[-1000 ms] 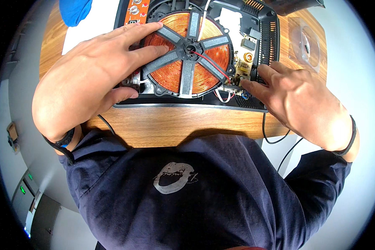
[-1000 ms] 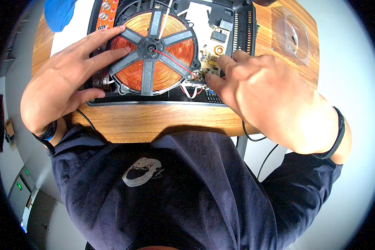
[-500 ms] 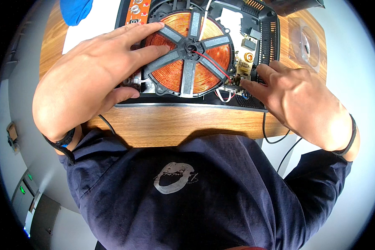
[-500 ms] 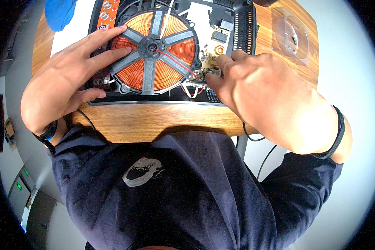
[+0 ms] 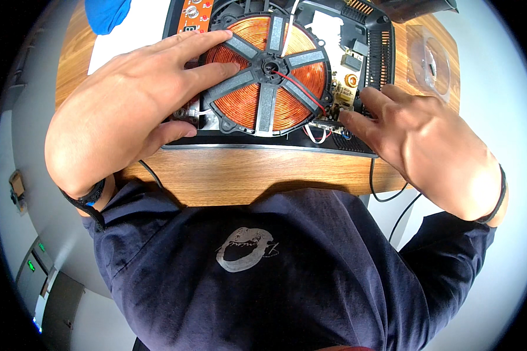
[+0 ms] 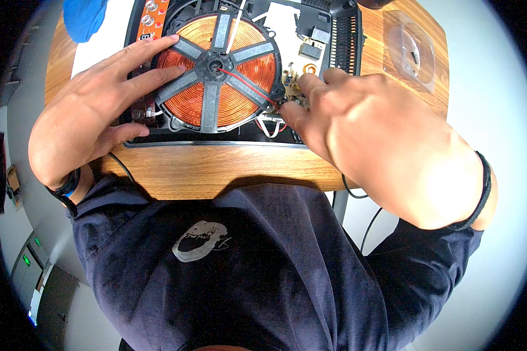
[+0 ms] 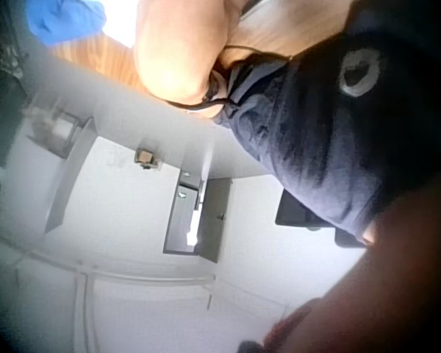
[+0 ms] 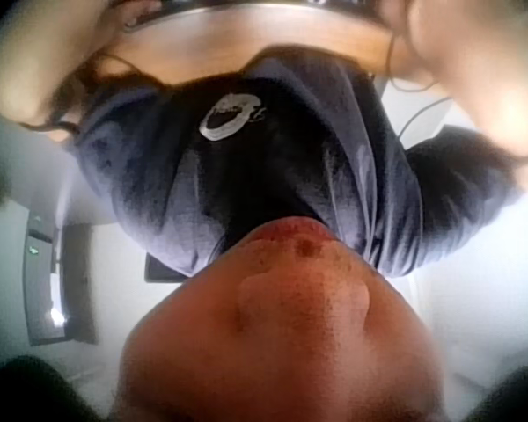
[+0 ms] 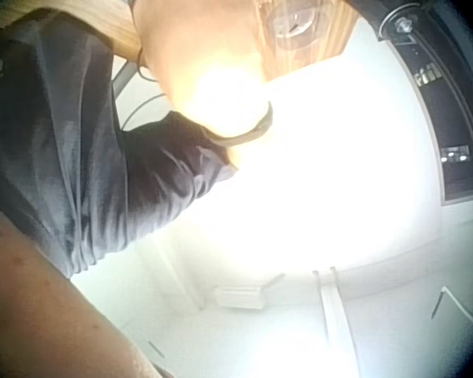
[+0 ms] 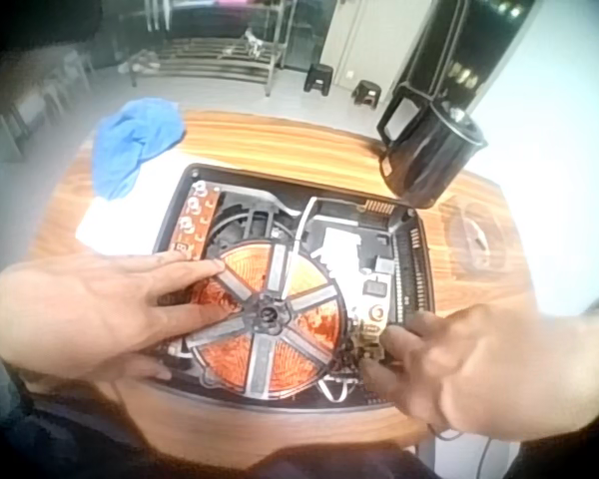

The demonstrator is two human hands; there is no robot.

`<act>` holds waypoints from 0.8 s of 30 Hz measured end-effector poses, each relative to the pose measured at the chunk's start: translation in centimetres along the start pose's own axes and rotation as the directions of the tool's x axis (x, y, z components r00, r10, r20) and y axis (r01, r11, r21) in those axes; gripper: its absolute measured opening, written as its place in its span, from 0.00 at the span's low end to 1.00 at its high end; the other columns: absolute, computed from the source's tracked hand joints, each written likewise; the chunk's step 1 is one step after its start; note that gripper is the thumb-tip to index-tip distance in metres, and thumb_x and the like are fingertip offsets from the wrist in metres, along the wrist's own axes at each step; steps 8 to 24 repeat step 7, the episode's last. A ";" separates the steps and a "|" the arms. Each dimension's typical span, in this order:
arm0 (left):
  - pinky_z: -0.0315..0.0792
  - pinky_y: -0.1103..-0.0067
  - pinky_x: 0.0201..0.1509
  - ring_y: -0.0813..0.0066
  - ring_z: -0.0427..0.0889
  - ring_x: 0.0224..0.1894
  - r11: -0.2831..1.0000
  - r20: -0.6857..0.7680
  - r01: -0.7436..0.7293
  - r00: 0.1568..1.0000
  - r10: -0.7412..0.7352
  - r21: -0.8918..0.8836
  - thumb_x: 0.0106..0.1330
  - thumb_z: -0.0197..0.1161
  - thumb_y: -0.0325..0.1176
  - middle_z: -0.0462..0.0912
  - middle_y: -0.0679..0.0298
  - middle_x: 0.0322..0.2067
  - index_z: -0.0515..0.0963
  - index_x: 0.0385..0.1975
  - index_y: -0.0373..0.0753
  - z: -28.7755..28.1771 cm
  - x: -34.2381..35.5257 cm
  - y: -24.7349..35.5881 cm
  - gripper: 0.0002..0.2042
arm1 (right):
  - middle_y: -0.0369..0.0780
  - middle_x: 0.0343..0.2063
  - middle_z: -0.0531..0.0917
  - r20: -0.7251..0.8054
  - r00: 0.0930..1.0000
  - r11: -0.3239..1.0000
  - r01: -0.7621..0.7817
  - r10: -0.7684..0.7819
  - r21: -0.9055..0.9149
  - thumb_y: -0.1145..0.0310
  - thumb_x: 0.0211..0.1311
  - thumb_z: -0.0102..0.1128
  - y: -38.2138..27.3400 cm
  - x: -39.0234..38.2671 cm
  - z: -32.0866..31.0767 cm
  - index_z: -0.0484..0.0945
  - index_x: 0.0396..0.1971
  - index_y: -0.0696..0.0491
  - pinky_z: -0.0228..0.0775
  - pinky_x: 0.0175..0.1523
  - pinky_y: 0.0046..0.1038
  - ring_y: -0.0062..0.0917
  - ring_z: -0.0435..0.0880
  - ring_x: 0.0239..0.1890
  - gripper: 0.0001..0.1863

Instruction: The person works on the internal components of an open electronic device, using a screwdriver to adjust parts on a circuit board and near a large copper coil. The person repeatedly probes and manipulates small components while holding the device steady.

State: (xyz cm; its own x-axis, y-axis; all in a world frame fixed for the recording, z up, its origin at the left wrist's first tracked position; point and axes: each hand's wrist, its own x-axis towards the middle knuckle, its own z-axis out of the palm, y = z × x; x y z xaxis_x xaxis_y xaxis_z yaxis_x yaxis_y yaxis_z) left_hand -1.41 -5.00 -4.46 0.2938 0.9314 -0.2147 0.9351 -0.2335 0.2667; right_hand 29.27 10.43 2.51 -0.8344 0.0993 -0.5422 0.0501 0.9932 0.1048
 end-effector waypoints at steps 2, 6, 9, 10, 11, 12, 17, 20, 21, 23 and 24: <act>0.77 0.58 0.83 0.45 0.75 0.81 0.999 -0.029 -0.025 0.999 0.026 0.022 0.49 0.88 0.24 0.64 0.59 0.88 0.77 0.80 0.49 0.2 0.1 -0.2 0.51 | 0.42 0.52 0.89 -0.046 0.999 1.000 -0.009 0.009 -0.012 0.78 0.70 0.71 -0.3 -0.3 -0.5 0.85 0.63 0.55 0.91 0.59 0.32 0.34 0.92 0.53 0.22; 0.76 0.59 0.84 0.45 0.74 0.81 1.000 -0.020 0.000 1.000 0.000 0.006 0.50 0.88 0.23 0.64 0.59 0.88 0.76 0.81 0.48 0.4 -0.4 -0.2 0.51 | 0.40 0.54 0.88 -0.025 1.000 0.997 0.013 -0.015 -0.073 0.75 0.74 0.70 -0.2 0.2 -1.7 0.83 0.58 0.54 0.94 0.53 0.31 0.33 0.95 0.48 0.15; 0.76 0.59 0.84 0.45 0.74 0.81 1.000 -0.018 -0.013 1.000 0.013 0.011 0.50 0.88 0.23 0.63 0.59 0.88 0.76 0.81 0.48 0.2 -0.2 -0.2 0.51 | 0.40 0.54 0.88 -0.024 1.000 0.997 0.005 -0.006 -0.073 0.75 0.74 0.70 -0.4 0.1 -1.8 0.83 0.58 0.54 0.94 0.53 0.31 0.33 0.95 0.48 0.15; 0.76 0.59 0.84 0.45 0.74 0.81 1.000 -0.018 -0.013 1.000 0.013 0.011 0.50 0.88 0.23 0.63 0.59 0.88 0.76 0.81 0.48 0.2 -0.2 -0.2 0.51 | 0.40 0.54 0.88 -0.024 1.000 0.997 0.005 -0.006 -0.073 0.75 0.74 0.70 -0.4 0.1 -1.8 0.83 0.58 0.54 0.94 0.53 0.31 0.33 0.95 0.48 0.15; 0.76 0.59 0.84 0.45 0.74 0.81 1.000 -0.018 -0.013 1.000 0.013 0.011 0.50 0.88 0.23 0.63 0.59 0.88 0.76 0.81 0.48 0.2 -0.2 -0.2 0.51 | 0.40 0.54 0.88 -0.024 1.000 0.997 0.005 -0.006 -0.073 0.75 0.74 0.70 -0.4 0.1 -1.8 0.83 0.58 0.54 0.94 0.53 0.31 0.33 0.95 0.48 0.15; 0.76 0.59 0.84 0.45 0.74 0.81 1.000 -0.018 -0.013 1.000 0.013 0.011 0.50 0.88 0.23 0.63 0.59 0.88 0.76 0.81 0.48 0.2 -0.2 -0.2 0.51 | 0.40 0.54 0.88 -0.024 1.000 0.997 0.005 -0.006 -0.073 0.75 0.74 0.70 -0.4 0.1 -1.8 0.83 0.58 0.54 0.94 0.53 0.31 0.33 0.95 0.48 0.15; 0.76 0.59 0.84 0.45 0.74 0.81 1.000 -0.018 -0.013 1.000 0.013 0.011 0.50 0.88 0.23 0.63 0.59 0.88 0.76 0.81 0.48 0.2 -0.2 -0.2 0.51 | 0.40 0.54 0.88 -0.024 1.000 0.997 0.005 -0.006 -0.073 0.75 0.74 0.70 -0.4 0.1 -1.8 0.83 0.58 0.54 0.94 0.53 0.31 0.33 0.95 0.48 0.15; 0.76 0.59 0.84 0.45 0.74 0.81 1.000 -0.018 -0.013 1.000 0.013 0.011 0.50 0.88 0.23 0.63 0.59 0.88 0.76 0.81 0.48 0.2 -0.2 -0.2 0.51 | 0.40 0.54 0.88 -0.024 1.000 0.997 0.005 -0.006 -0.073 0.75 0.74 0.70 -0.4 0.1 -1.8 0.83 0.58 0.54 0.94 0.53 0.31 0.33 0.95 0.48 0.15; 0.76 0.59 0.84 0.45 0.74 0.81 1.000 -0.018 -0.013 1.000 0.013 0.011 0.50 0.88 0.23 0.63 0.59 0.88 0.76 0.81 0.48 0.2 -0.2 -0.2 0.51 | 0.40 0.54 0.88 -0.024 1.000 0.997 0.005 -0.006 -0.073 0.75 0.74 0.70 -0.4 0.1 -1.8 0.83 0.58 0.54 0.94 0.53 0.31 0.33 0.95 0.48 0.15; 0.76 0.59 0.84 0.45 0.74 0.81 1.000 -0.018 -0.013 1.000 0.013 0.011 0.50 0.88 0.23 0.63 0.59 0.88 0.76 0.81 0.48 0.2 -0.2 -0.2 0.51 | 0.40 0.54 0.88 -0.024 1.000 0.997 0.005 -0.006 -0.073 0.75 0.74 0.70 -0.4 0.1 -1.8 0.83 0.58 0.54 0.94 0.53 0.31 0.33 0.95 0.48 0.15; 0.76 0.59 0.84 0.45 0.74 0.81 1.000 -0.018 -0.013 1.000 0.013 0.011 0.50 0.88 0.23 0.63 0.59 0.88 0.76 0.81 0.48 0.2 -0.2 -0.2 0.51 | 0.40 0.54 0.88 -0.024 1.000 0.997 0.005 -0.006 -0.073 0.75 0.74 0.70 -0.4 0.1 -1.8 0.83 0.58 0.54 0.94 0.53 0.31 0.33 0.95 0.48 0.15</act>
